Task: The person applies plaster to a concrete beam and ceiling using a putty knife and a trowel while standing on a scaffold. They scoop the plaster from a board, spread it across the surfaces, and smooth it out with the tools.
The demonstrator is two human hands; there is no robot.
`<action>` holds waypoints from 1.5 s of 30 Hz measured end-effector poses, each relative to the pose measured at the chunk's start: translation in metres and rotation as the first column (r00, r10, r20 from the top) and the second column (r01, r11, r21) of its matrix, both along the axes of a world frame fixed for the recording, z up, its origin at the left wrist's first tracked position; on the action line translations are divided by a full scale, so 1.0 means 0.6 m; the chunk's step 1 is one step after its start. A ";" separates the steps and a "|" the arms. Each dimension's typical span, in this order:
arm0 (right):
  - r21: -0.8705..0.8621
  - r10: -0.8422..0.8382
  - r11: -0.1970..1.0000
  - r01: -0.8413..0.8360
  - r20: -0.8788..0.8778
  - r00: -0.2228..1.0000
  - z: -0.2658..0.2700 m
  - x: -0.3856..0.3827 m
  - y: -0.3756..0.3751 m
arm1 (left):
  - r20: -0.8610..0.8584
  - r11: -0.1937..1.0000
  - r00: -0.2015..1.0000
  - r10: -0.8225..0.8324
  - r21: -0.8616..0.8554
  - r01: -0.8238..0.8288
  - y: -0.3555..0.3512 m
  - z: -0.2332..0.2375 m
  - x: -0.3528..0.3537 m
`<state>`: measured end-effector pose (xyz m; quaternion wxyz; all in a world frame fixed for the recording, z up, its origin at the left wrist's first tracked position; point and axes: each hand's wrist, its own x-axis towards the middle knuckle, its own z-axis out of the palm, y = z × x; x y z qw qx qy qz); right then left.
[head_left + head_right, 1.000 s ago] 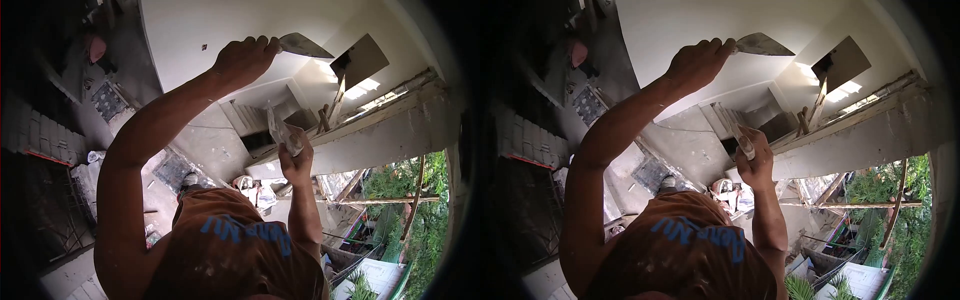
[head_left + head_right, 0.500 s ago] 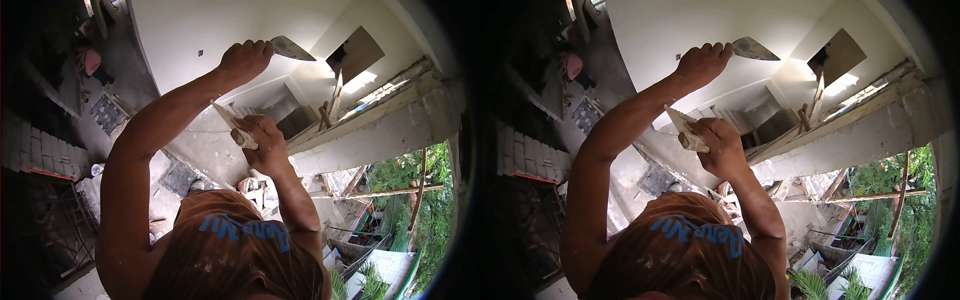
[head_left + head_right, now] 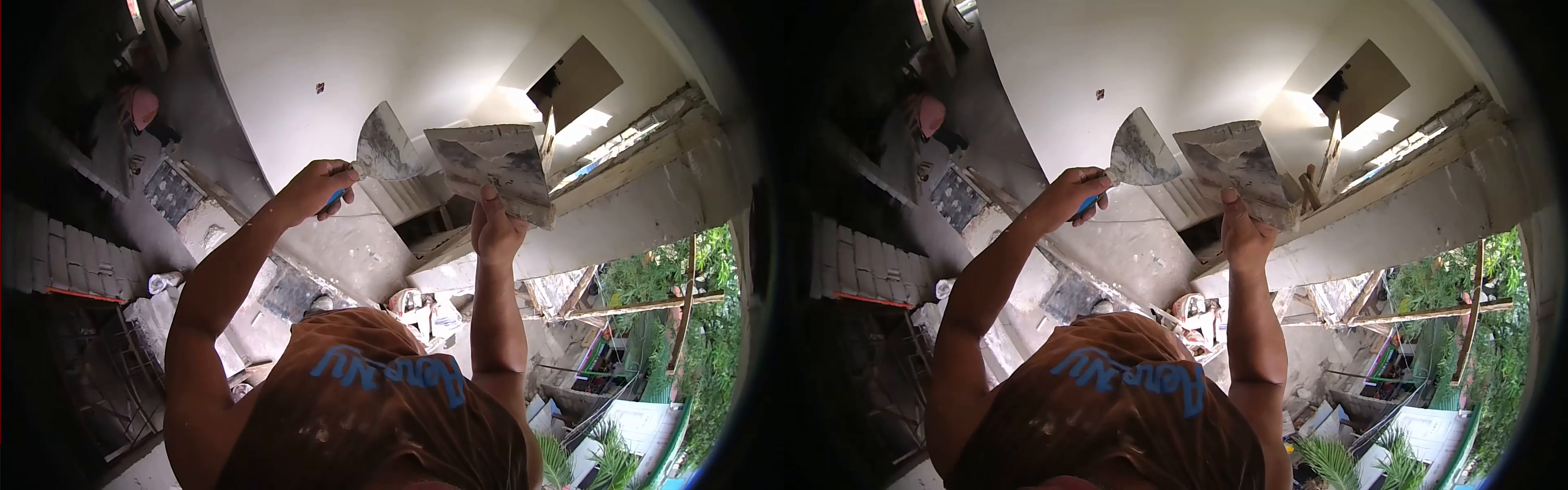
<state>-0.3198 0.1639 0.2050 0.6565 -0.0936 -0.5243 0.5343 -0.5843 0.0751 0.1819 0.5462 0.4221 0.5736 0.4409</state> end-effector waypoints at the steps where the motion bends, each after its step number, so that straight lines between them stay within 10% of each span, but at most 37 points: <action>1: -0.002 0.017 1.000 -0.017 0.003 1.000 -0.006 -0.001 0.003 | 0.079 1.000 0.997 -0.001 0.018 -0.001 -0.012 -0.001 0.003; 3: 0.209 -0.115 0.977 0.043 0.348 0.930 -0.014 -0.003 0.008 | 0.130 0.999 0.991 0.030 0.018 -0.032 -0.031 0.008 0.008; 8: 0.650 -0.316 0.748 -0.135 0.528 0.788 -0.009 -0.040 0.007 | 0.243 0.998 0.968 0.058 -0.027 -0.053 -0.059 0.025 0.004; 27: 0.406 -0.243 0.853 -0.327 0.865 0.439 -0.225 -0.013 0.062 | 0.464 0.994 0.886 0.030 0.076 -0.073 -0.204 0.017 0.000; 31: 0.083 -0.095 0.994 0.072 0.978 0.184 -0.361 0.049 0.073 | 0.357 0.965 0.929 0.099 0.194 -0.177 -0.213 0.027 -0.003; 35: 0.231 -0.255 0.907 0.351 0.967 0.024 -0.559 0.199 0.033 | 0.313 0.954 0.914 0.258 0.066 -0.292 -0.238 -0.048 -0.002; 38: 0.056 0.121 0.875 0.481 0.937 -0.329 -0.616 0.331 -0.041 | 0.296 0.931 0.884 0.362 -0.074 -0.357 -0.260 -0.113 0.017; 45: -0.009 0.210 0.841 0.542 0.927 -0.310 -0.656 0.423 -0.180 | 0.293 0.910 0.862 0.414 -0.161 -0.383 -0.257 -0.192 0.081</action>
